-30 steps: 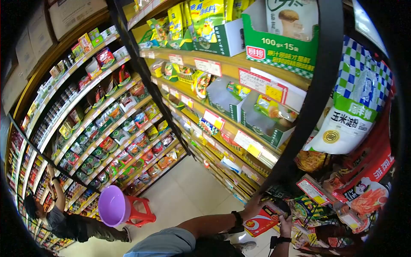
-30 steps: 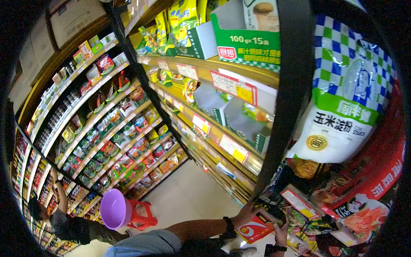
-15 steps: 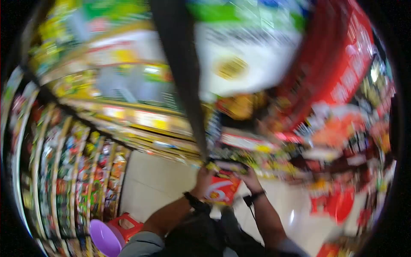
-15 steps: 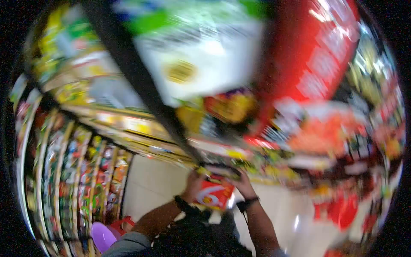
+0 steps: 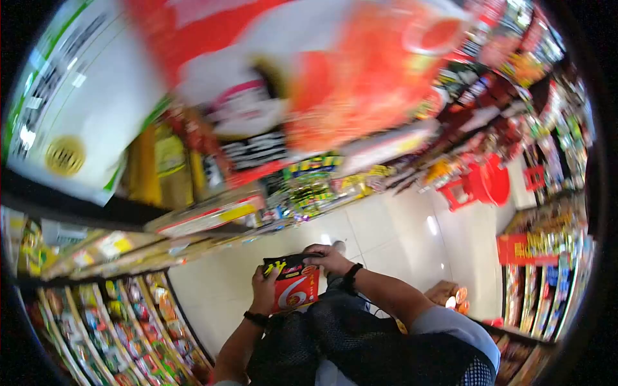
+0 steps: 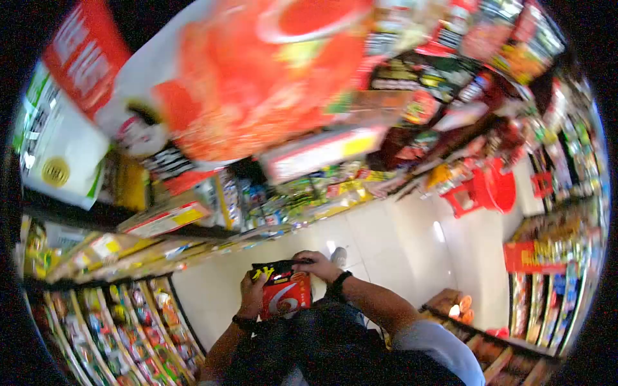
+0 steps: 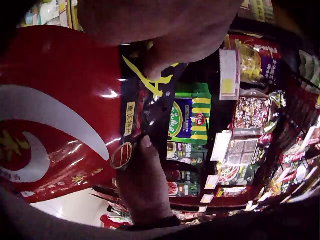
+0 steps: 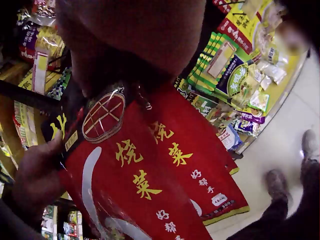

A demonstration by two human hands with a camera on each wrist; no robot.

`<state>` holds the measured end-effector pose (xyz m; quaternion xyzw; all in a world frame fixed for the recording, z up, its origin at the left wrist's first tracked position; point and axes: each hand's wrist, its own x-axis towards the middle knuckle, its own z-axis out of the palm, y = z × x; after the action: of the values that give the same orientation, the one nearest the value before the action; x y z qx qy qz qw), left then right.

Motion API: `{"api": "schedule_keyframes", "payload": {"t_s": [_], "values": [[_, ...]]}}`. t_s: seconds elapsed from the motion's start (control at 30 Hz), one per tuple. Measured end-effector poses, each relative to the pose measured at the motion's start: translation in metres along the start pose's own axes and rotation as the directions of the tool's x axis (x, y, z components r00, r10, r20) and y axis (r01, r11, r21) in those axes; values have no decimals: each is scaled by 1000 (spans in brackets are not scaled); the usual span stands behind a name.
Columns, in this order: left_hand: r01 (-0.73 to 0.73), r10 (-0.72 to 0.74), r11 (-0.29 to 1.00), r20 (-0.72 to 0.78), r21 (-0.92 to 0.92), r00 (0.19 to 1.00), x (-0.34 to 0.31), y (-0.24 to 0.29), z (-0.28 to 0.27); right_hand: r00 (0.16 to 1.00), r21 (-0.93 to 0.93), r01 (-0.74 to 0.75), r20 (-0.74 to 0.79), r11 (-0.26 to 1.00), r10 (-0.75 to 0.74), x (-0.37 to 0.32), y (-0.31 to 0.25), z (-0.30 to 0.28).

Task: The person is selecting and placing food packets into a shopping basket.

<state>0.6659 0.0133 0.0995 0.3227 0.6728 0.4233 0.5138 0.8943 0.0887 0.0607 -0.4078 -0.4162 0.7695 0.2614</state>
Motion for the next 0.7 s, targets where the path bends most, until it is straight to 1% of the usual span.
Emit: {"api": "schedule_keyframes", "payload": {"t_s": [0.03,0.1,0.13,0.17,0.2,0.23,0.27,0.3,0.33,0.37,0.4,0.43,0.5,0.53,0.57,0.6,0.63,0.7], "values": [[-43,51,990,59,-138,997,5,-3,5,995,-39,103,-8,994,-104,-5,-2,-2],[-53,58,998,127,-44,990,5,8,12,971,-200,227,-32,953,-238,-9,7,-15],[-97,89,995,185,31,979,4,28,15,960,-258,254,-49,932,-276,-14,-2,-16],[-32,68,986,217,-166,974,8,17,21,949,-237,283,-73,929,-308,-24,-3,-18],[-81,124,982,262,-168,957,8,17,28,935,-280,298,-105,912,-338,-37,-10,-20],[-146,154,988,329,-49,932,-1,44,42,926,-284,299,-142,911,-348,-51,-10,-27],[-91,146,980,333,-175,932,-7,52,61,917,-307,264,-213,914,-336,-64,-10,-33],[-149,172,985,402,-87,899,9,26,63,911,-256,241,-274,936,-310,-79,-10,-37],[-81,164,978,464,-194,870,-1,45,77,877,-260,263,-338,929,-342,-88,-3,-41],[-164,172,985,502,-59,848,20,22,77,842,-220,288,-405,932,-356,-99,3,-42],[-149,184,982,464,-113,867,23,11,91,803,-249,301,-455,921,-385,-114,4,-46],[-162,183,983,522,-86,833,18,20,105,796,-160,291,-506,943,-332,-120,19,-56],[-221,202,974,645,-52,737,6,43,156,774,-175,318,-521,932,-361,-149,27,-76],[-255,199,967,698,-25,688,-4,53,183,736,-203,312,-566,928,-371,-167,27,-86],[-284,194,959,754,-11,628,-4,52,207,690,-236,293,-618,927,-376,-178,31,-95],[-322,185,947,798,12,573,-14,59,232,717,-211,292,-597,933,-360,-196,27,-103],[-364,174,931,833,34,524,-31,64,255,671,-211,323,-637,923,-380,-218,29,-115],[-431,143,899,880,76,453,-51,70,289,772,-40,247,-596,968,-221,-236,36,-138]]}}
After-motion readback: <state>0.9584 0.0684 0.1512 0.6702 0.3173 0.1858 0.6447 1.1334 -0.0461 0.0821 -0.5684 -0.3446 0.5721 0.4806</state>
